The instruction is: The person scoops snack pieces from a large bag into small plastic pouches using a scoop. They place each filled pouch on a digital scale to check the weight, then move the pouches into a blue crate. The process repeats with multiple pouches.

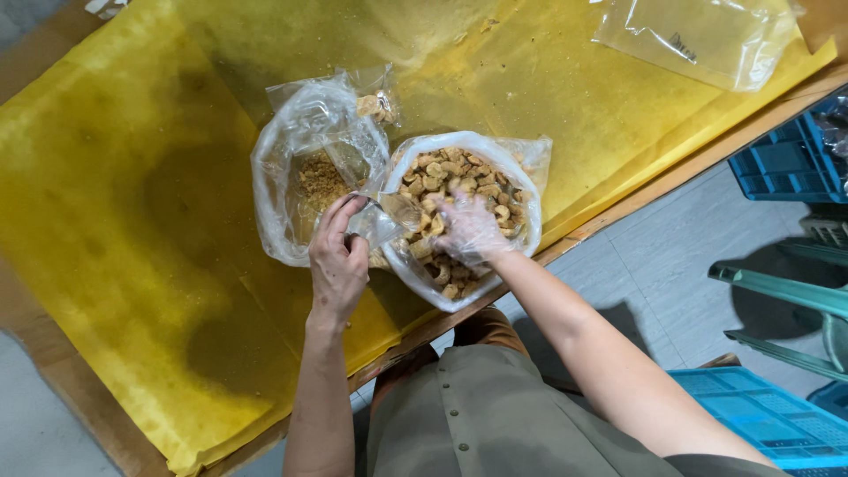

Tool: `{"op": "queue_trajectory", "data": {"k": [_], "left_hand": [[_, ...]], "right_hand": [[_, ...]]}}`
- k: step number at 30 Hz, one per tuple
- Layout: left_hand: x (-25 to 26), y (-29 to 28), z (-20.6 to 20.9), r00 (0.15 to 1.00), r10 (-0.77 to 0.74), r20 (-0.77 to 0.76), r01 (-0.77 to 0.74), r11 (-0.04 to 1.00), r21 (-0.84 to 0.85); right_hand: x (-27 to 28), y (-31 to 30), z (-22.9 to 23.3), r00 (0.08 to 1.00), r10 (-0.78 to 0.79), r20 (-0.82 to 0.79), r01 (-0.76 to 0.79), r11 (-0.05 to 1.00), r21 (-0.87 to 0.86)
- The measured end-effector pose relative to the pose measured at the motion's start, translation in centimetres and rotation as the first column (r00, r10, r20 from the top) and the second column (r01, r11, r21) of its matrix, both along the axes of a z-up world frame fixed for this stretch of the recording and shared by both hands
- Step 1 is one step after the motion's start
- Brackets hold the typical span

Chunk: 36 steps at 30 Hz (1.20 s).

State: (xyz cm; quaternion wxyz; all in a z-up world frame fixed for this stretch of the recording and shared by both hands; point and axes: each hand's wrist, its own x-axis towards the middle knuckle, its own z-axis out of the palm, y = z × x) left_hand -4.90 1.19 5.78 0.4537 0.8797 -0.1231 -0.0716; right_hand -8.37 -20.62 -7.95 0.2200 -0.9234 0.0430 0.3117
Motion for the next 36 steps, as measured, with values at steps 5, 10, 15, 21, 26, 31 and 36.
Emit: {"op": "queue_trajectory", "data": {"k": [5,10,15,21,26,31,36], "left_hand": [[-0.8,1.2,-0.6,1.0,0.01,-0.023,-0.01,1.0,-0.021],[-1.3,1.2,-0.5,0.995,-0.063,0.08,0.062,0.998,0.008],[-1.2,1.3,0.3,0.996,-0.026,-0.085,0.027,1.0,0.012],[-1.0,0.1,-0.4,0.99,-0.098,-0.099,0.099,0.995,0.002],[-1.7,-1.5,-2.5,0.975,-0.219,0.03,0.217,0.975,0.054],[-2.7,-4.5,-4.1,0.932,-0.334,-0.139,0.345,0.936,0.07],[-3.5,-10.2,-5.5,0.892,-0.292,-0.346,0.314,0.949,0.008]], "right_hand": [[-0.6,1.1,-1.0,0.997,-0.068,0.026,0.067,0.997,0.026],[-1.5,0.5,-0.8,0.994,-0.079,-0.071,0.079,0.997,-0.006],[-2.9,1.3,-1.7,0.988,-0.14,0.068,0.14,0.99,0.0],[-2.5,-0.1,-4.7,0.846,-0.526,-0.087,0.533,0.833,0.147],[-2.4,-4.4,-6.5,0.748,-0.649,-0.139,0.584,0.545,0.602],[-4.9,-6.4,0.7,0.486,-0.629,-0.607,0.485,-0.383,0.786],[-6.8,-3.9,9.8,0.533,-0.675,-0.511,0.146,-0.521,0.841]]}}
